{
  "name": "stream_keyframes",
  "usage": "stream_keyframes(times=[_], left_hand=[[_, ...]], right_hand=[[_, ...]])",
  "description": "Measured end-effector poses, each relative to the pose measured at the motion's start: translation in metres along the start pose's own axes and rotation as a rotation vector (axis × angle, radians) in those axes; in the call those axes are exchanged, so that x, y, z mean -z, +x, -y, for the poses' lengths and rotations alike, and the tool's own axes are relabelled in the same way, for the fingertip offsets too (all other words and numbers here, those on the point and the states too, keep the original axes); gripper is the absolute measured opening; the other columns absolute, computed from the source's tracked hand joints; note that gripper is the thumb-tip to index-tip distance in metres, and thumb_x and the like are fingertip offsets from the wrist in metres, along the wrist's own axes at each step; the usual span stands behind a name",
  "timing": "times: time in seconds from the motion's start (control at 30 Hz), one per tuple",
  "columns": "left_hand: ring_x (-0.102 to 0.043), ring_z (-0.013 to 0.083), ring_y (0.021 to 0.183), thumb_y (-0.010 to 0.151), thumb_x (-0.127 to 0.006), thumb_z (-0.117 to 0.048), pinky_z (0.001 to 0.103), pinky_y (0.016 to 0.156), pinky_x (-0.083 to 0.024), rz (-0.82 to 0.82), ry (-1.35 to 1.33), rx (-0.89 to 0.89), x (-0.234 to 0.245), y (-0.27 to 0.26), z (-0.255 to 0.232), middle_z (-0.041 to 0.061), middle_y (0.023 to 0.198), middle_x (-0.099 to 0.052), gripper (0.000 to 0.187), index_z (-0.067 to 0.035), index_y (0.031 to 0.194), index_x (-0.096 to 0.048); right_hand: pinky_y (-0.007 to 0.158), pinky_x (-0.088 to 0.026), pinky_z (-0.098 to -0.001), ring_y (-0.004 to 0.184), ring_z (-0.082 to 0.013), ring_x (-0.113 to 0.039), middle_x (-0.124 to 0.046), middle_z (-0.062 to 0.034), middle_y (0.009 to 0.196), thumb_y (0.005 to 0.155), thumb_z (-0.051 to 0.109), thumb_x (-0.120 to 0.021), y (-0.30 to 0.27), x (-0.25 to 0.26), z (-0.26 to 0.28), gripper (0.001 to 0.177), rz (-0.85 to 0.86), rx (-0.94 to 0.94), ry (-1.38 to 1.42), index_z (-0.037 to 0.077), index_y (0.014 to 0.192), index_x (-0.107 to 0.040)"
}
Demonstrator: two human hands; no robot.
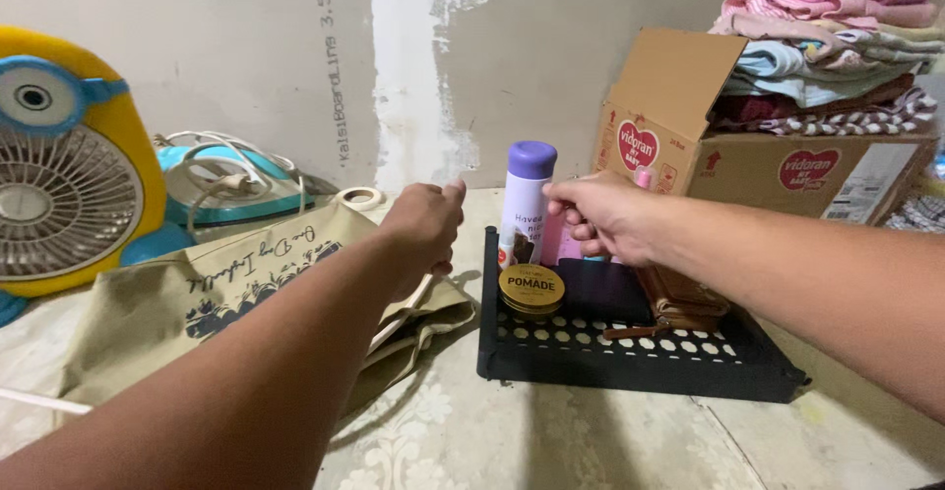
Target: The person picks up personal items one at a time from a black tray on the table, including a pomade tin, glasses, bottles, a pink case, a wallet, and a spray bottle, and places each into a beige drawstring bag. They then pull the drawstrings to cinch the bag closed.
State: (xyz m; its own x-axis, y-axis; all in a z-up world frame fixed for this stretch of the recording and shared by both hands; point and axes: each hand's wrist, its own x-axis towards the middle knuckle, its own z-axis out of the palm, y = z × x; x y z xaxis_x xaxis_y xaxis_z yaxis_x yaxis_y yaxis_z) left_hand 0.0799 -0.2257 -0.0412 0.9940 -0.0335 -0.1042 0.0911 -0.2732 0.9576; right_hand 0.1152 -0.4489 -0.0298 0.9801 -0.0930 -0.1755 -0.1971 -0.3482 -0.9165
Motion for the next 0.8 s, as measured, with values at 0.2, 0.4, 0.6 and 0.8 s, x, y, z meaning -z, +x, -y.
stream_keyframes(times=[0.2, 0.4, 0.6, 0.8], left_hand=[[-0.069, 0.0214, 0.087, 0.092, -0.065, -0.014, 0.038, 0.077, -0.06, 0.071, 0.05, 0.012, -0.015, 0.012, 0.015, 0.012, 0.104, -0.073, 0.037, -0.011, 0.129, -0.061], [-0.07, 0.0196, 0.087, 0.09, -0.066, -0.017, 0.038, 0.073, -0.059, 0.127, 0.031, 0.04, -0.025, 0.017, 0.026, 0.008, 0.105, -0.074, 0.033, -0.01, 0.123, -0.067], [-0.068, 0.0187, 0.083, 0.091, -0.067, -0.019, 0.037, 0.068, -0.056, 0.098, 0.011, 0.082, -0.031, 0.012, 0.026, 0.007, 0.098, -0.073, 0.025, -0.01, 0.114, -0.071], [-0.069, 0.0165, 0.081, 0.093, -0.065, -0.019, 0.033, 0.068, -0.056, 0.121, -0.019, 0.114, -0.028, 0.009, 0.029, 0.005, 0.095, -0.075, 0.023, -0.011, 0.114, -0.071]], right_hand=[[0.056, -0.047, -0.0273, 0.07, -0.0114, -0.055, -0.064, -0.0008, 0.083, 0.088, 0.022, -0.071, 0.014, -0.006, -0.018, 0.015, 0.065, 0.129, -0.446, 0.011, 0.097, -0.073], [0.092, -0.053, -0.0398, 0.106, -0.0253, -0.064, -0.067, -0.011, 0.111, 0.074, 0.031, -0.092, 0.022, -0.025, -0.054, 0.053, 0.204, 0.2, -0.706, 0.007, 0.112, -0.064], [0.099, -0.052, -0.041, 0.121, -0.0263, -0.063, -0.068, -0.0119, 0.126, 0.068, 0.041, -0.092, 0.015, -0.032, -0.061, 0.067, 0.245, 0.165, -0.882, 0.014, 0.12, -0.059], [0.099, -0.05, -0.0389, 0.117, -0.0255, -0.063, -0.068, -0.0081, 0.121, 0.069, 0.043, -0.092, 0.021, -0.039, -0.067, 0.065, 0.199, 0.245, -1.008, 0.016, 0.117, -0.059]])
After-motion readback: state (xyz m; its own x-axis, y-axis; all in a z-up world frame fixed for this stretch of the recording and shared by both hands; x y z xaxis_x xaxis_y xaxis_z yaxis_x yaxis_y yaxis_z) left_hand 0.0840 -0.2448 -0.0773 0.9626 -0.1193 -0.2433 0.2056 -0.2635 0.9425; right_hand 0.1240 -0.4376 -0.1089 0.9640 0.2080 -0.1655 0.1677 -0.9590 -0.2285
